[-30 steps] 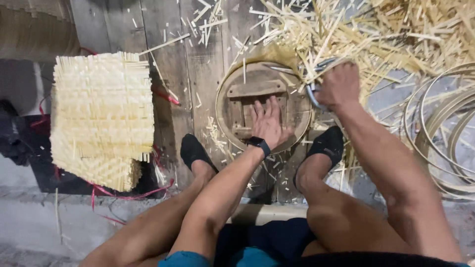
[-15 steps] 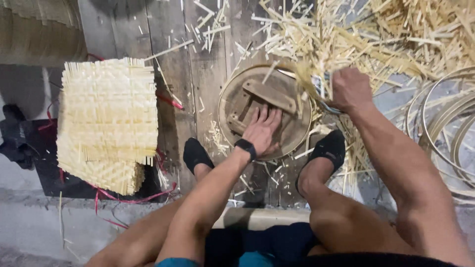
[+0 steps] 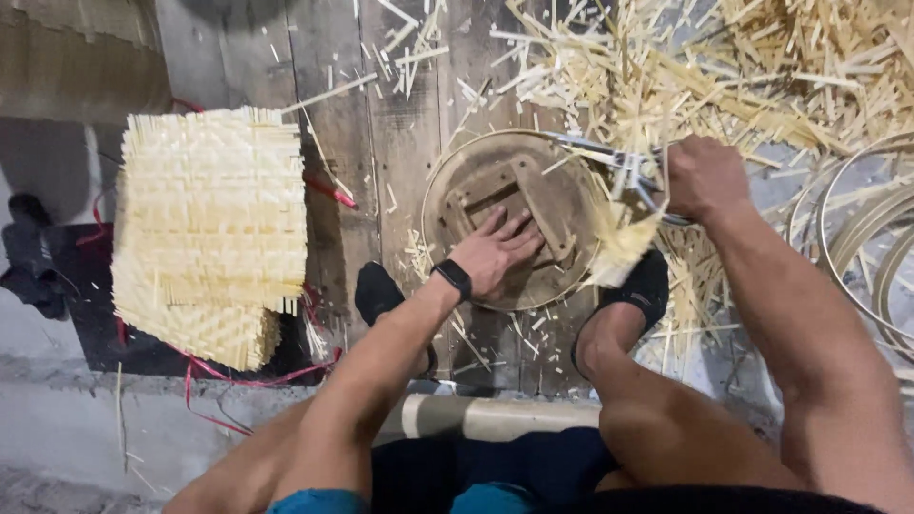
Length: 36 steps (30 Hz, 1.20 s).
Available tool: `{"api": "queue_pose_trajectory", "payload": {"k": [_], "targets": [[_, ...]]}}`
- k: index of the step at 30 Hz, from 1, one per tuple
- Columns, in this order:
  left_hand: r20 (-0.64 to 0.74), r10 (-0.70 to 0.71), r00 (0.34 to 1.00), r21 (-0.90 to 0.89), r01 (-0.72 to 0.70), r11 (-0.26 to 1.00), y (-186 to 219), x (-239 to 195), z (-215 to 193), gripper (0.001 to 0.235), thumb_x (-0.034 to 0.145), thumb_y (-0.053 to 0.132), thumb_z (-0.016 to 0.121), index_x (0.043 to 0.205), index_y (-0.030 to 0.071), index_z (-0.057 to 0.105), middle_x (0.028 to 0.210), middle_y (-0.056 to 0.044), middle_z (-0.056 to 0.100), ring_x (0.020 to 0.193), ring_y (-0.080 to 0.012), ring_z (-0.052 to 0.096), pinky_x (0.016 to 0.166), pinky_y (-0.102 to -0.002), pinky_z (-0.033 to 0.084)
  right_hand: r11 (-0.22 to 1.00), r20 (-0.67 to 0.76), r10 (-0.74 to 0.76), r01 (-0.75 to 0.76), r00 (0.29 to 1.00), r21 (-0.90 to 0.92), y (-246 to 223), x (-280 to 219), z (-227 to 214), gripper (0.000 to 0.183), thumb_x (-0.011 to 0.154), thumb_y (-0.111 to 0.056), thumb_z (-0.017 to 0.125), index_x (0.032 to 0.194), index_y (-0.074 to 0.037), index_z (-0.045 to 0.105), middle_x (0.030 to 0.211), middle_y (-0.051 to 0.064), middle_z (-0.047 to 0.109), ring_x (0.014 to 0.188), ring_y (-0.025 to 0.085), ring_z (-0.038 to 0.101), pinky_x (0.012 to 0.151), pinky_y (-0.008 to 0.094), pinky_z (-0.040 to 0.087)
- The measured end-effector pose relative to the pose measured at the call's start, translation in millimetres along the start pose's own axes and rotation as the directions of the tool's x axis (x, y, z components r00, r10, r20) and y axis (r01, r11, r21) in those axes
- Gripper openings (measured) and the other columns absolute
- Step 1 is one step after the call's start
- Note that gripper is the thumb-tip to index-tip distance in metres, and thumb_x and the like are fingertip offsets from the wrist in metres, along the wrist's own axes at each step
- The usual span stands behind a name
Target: The person is weaving and trimming bamboo strips to create a circular tray or basket lid using a wooden mold and scissors.
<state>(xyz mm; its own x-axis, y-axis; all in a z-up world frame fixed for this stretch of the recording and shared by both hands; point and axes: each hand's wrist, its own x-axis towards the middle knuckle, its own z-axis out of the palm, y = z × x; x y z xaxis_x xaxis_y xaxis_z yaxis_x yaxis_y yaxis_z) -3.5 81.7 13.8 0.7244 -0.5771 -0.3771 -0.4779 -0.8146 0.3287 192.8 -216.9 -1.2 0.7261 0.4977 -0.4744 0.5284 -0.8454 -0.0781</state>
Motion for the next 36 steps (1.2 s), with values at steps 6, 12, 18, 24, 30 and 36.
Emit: {"api": "queue_pose_trajectory", "payload": {"k": [6,12,18,24,30,36], "targets": [[0.137,0.005,0.991,-0.051,0.002,0.999,5.5,2.5,-34.7,0.118,0.057,0.028,0.086,0.157,0.011,0.027,0.164,-0.007,0.033,0.155,-0.0297,0.02,0.126,-0.055,0.012,0.988,-0.359,-0.147,0.118,0.922,-0.1,-0.4,32.8,50.1,0.032,0.086,-0.031,0.071,0.104,-0.005,0.074,0.099,0.015,0.068,0.097,0.028,0.066,0.089,0.041,0.057],[-0.051,0.075,0.996,-0.01,-0.076,0.997,-11.1,3.8,24.9,0.114,0.058,0.03,0.086,0.159,0.013,0.034,0.167,-0.003,0.036,0.157,-0.0269,0.023,0.128,-0.053,0.015,0.993,-0.018,-0.014,0.016,1.0,0.115,-6.5,29.1,-8.0,0.038,0.091,-0.041,0.069,0.106,-0.006,0.076,0.094,0.018,0.072,0.088,0.032,0.068,0.073,0.046,0.058],[0.126,0.045,0.991,-0.171,-0.023,0.985,-3.1,5.9,-21.6,0.103,0.06,0.034,0.083,0.15,0.007,0.041,0.161,-0.008,0.035,0.153,-0.0282,0.02,0.125,-0.053,0.013,0.924,-0.225,0.375,-0.342,0.899,0.172,83.0,-0.7,15.5,0.07,0.096,-0.059,0.08,0.105,0.01,0.073,0.103,0.031,0.068,0.1,0.043,0.067,0.087,0.052,0.055],[-0.014,-0.172,0.985,-0.525,0.139,0.84,-15.2,12.5,-41.4,0.055,0.077,0.033,0.072,0.13,0.019,0.071,0.131,-0.014,0.067,0.121,-0.0361,0.063,0.102,-0.047,0.053,0.923,-0.2,0.272,-0.196,0.941,0.33,88.5,-45.8,90.9,0.107,0.084,-0.066,0.08,0.142,0.017,0.049,0.131,0.044,0.056,0.123,0.054,0.055,0.108,0.056,0.041],[-0.051,-0.167,0.985,-0.535,0.114,0.837,-27.0,17.5,-37.6,0.048,0.075,0.033,0.073,0.12,0.015,0.074,0.118,-0.015,0.074,0.1,-0.0376,0.071,0.088,-0.046,0.057,0.717,0.512,0.001,-0.358,0.859,0.598,5.0,-54.4,33.1,0.064,0.082,-0.057,0.068,0.108,0.0,0.079,0.103,0.026,0.081,0.094,0.034,0.078,0.088,0.048,0.062],[-0.27,-0.672,0.69,-0.751,0.285,0.595,-56.4,68.8,-67.6,0.025,0.092,0.029,0.068,0.109,0.013,0.078,0.094,-0.014,0.079,0.082,-0.0259,0.077,0.075,-0.04,0.059,0.25,-0.024,0.38,-0.077,0.924,0.965,43.0,-32.1,-17.1,0.05,0.095,-0.033,0.069,0.136,-0.005,0.063,0.123,0.014,0.07,0.105,0.022,0.065,0.096,0.041,0.052]]}}
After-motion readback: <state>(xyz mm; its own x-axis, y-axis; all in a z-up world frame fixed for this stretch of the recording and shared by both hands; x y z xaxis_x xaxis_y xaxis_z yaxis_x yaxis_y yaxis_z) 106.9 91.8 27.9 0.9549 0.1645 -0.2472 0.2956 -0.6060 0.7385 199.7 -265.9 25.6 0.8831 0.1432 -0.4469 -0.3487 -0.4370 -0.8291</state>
